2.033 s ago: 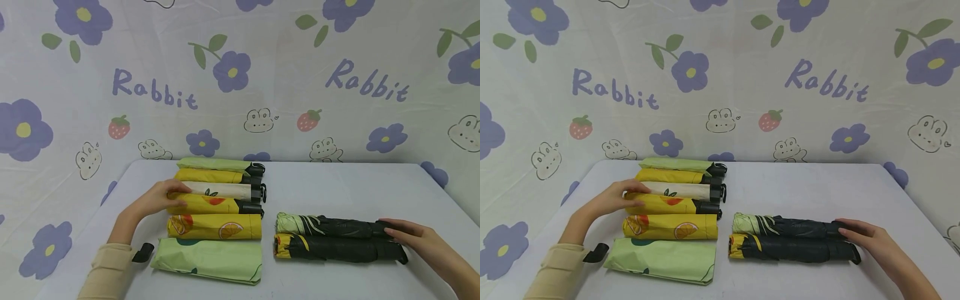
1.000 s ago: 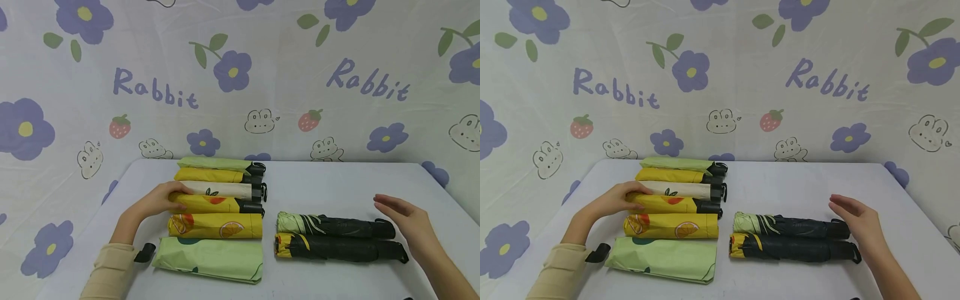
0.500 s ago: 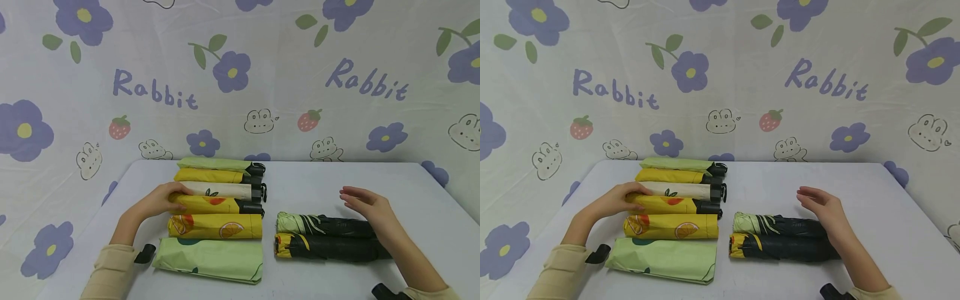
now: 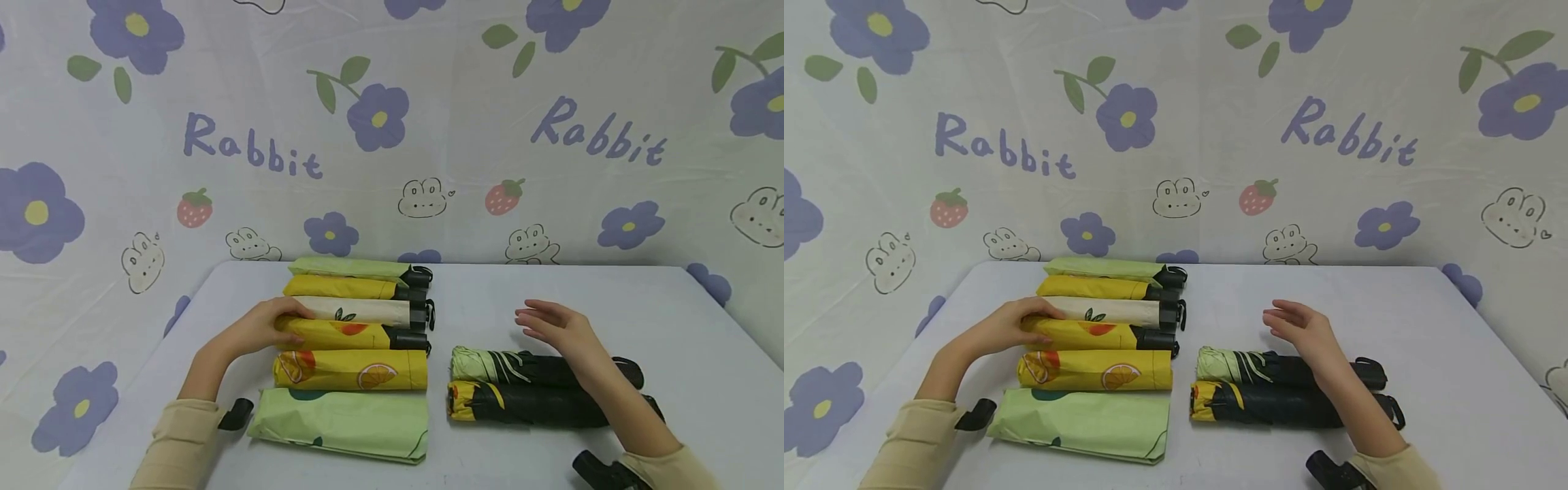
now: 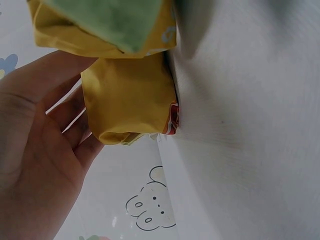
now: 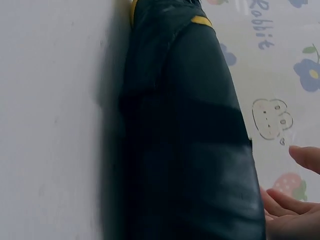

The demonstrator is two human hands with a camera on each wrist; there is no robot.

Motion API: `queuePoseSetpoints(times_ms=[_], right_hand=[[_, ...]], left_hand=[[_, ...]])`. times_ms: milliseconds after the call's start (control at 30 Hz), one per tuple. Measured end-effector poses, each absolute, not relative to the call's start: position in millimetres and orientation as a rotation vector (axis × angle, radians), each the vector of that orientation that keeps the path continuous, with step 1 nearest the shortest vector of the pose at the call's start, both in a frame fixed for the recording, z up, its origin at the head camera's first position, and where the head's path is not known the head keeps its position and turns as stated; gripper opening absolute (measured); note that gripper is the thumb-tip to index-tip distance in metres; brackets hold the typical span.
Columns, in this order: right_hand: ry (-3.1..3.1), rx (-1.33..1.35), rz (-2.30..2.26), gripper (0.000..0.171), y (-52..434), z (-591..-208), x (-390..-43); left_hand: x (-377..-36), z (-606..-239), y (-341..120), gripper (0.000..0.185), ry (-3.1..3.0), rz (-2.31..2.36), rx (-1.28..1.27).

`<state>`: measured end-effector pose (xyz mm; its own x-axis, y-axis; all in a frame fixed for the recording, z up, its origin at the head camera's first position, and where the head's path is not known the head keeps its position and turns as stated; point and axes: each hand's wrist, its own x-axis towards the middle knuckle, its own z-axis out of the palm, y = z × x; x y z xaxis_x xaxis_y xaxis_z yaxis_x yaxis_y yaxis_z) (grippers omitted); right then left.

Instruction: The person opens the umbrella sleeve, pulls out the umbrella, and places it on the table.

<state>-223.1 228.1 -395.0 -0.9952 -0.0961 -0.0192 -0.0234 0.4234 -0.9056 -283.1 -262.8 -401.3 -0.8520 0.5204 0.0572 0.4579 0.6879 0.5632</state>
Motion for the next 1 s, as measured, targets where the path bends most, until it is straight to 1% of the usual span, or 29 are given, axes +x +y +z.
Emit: queuePoseSetpoints(times_ms=[267, 567, 1000], right_hand=[[2.499, -0.197, -1.687, 0.057, 206.3, -396.2, -228.0], [2.416, -0.228, -1.752, 0.054, 183.0, -399.5, -235.1], [2.359, -0.298, -1.681, 0.045, 147.5, -397.3, -243.6]], left_hand=[[-282.3, -399.2, -261.9, 0.038, 2.773, 0.889, 0.81], [-282.8, -400.7, -262.8, 0.037, 2.773, 0.885, 0.792], [-282.4, -400.0, -261.7, 0.036, 2.774, 0.883, 0.776]])
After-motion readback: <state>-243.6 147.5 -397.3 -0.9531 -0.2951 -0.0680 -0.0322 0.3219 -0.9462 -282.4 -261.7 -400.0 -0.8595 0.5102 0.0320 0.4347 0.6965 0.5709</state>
